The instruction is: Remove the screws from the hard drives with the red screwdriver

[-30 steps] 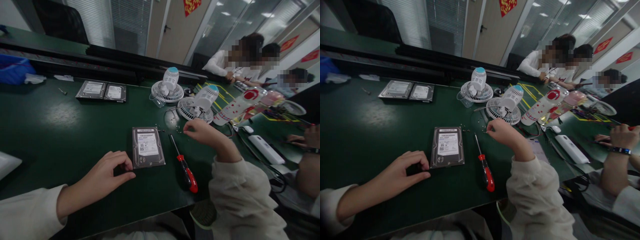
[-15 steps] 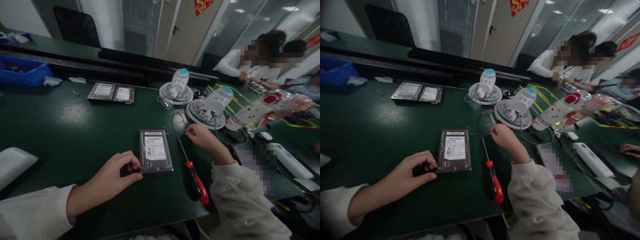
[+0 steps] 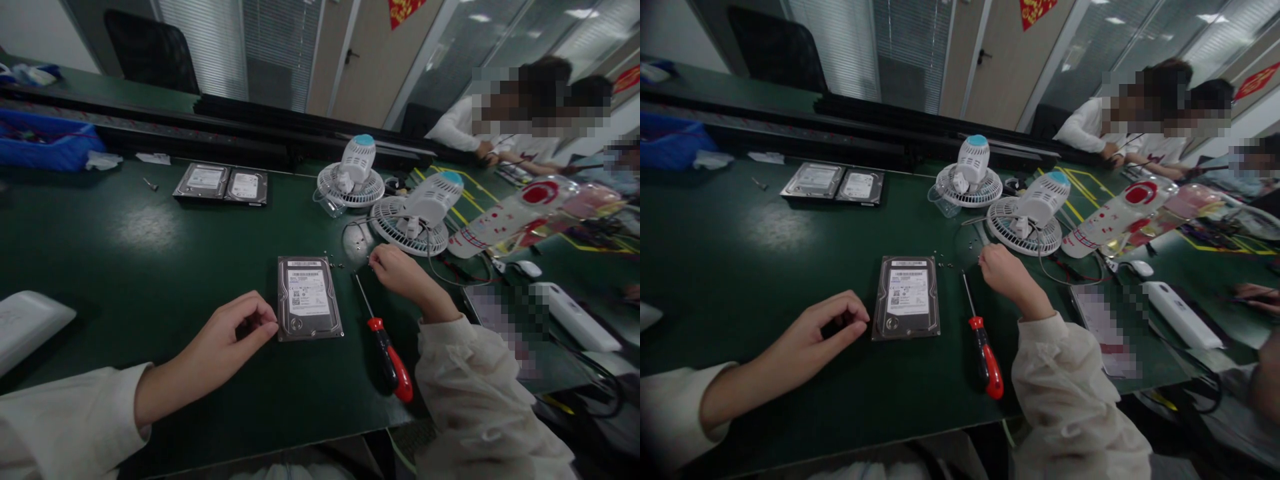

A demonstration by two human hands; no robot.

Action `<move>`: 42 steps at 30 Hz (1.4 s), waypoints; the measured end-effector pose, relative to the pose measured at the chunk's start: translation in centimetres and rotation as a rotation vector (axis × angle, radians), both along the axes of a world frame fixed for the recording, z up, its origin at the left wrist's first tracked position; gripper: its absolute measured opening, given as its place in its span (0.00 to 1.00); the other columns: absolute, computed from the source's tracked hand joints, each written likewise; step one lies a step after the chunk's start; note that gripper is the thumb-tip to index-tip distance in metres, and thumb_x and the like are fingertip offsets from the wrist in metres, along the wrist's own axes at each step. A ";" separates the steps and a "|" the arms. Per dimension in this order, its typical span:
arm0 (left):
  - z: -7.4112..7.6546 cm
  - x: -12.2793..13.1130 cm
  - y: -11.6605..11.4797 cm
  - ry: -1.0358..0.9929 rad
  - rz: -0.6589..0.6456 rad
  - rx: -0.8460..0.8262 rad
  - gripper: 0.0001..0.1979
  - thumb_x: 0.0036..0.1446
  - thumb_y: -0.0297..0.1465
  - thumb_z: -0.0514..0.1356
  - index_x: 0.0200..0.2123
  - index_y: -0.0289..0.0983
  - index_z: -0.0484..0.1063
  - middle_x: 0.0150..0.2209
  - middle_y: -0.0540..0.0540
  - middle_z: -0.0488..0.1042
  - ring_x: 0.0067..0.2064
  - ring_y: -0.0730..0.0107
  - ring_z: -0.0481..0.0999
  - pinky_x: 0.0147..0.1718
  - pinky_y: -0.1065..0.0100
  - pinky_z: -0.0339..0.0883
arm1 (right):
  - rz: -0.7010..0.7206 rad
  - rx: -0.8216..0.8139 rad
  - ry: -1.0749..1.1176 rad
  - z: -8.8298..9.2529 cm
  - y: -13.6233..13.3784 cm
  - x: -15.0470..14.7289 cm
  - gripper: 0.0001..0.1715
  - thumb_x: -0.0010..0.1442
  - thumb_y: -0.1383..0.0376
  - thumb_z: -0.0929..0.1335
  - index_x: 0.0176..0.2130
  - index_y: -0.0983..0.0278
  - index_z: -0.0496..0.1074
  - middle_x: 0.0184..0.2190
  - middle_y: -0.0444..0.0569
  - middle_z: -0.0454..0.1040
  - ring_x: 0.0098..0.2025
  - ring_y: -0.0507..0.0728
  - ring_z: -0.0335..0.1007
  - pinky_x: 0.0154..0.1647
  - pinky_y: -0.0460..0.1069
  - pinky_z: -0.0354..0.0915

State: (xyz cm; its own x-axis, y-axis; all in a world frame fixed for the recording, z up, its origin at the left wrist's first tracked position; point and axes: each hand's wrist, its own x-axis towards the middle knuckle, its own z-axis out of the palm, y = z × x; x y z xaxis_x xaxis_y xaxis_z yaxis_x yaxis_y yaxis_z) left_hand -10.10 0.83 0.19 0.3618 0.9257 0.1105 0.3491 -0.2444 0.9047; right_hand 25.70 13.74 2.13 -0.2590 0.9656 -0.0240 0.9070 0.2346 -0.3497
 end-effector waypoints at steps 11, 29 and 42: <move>1.0 0.7 1.5 0.024 0.012 0.444 0.07 0.67 0.25 0.65 0.46 0.40 0.77 0.44 0.48 0.77 0.46 0.65 0.77 0.45 0.63 0.69 | 0.108 -0.335 1.164 3.7 -4.8 -5.7 0.21 0.59 0.48 0.74 0.34 0.61 0.69 0.42 0.46 0.70 0.39 0.50 0.67 0.40 0.47 0.73; 5.0 5.7 2.7 0.227 0.047 0.931 0.04 0.69 0.29 0.66 0.40 0.38 0.82 0.38 0.49 0.83 0.39 0.63 0.74 0.39 0.57 0.58 | 0.261 -0.970 1.492 1.6 -7.9 -9.0 0.15 0.61 0.59 0.77 0.41 0.69 0.79 0.36 0.46 0.75 0.38 0.49 0.75 0.43 0.46 0.75; 5.5 4.4 2.9 0.356 0.023 0.975 0.09 0.73 0.31 0.60 0.43 0.46 0.82 0.40 0.50 0.84 0.41 0.62 0.78 0.42 0.55 0.58 | 0.238 -0.840 1.485 1.6 -8.1 -9.1 0.09 0.60 0.61 0.78 0.38 0.64 0.81 0.35 0.43 0.77 0.37 0.48 0.75 0.43 0.45 0.74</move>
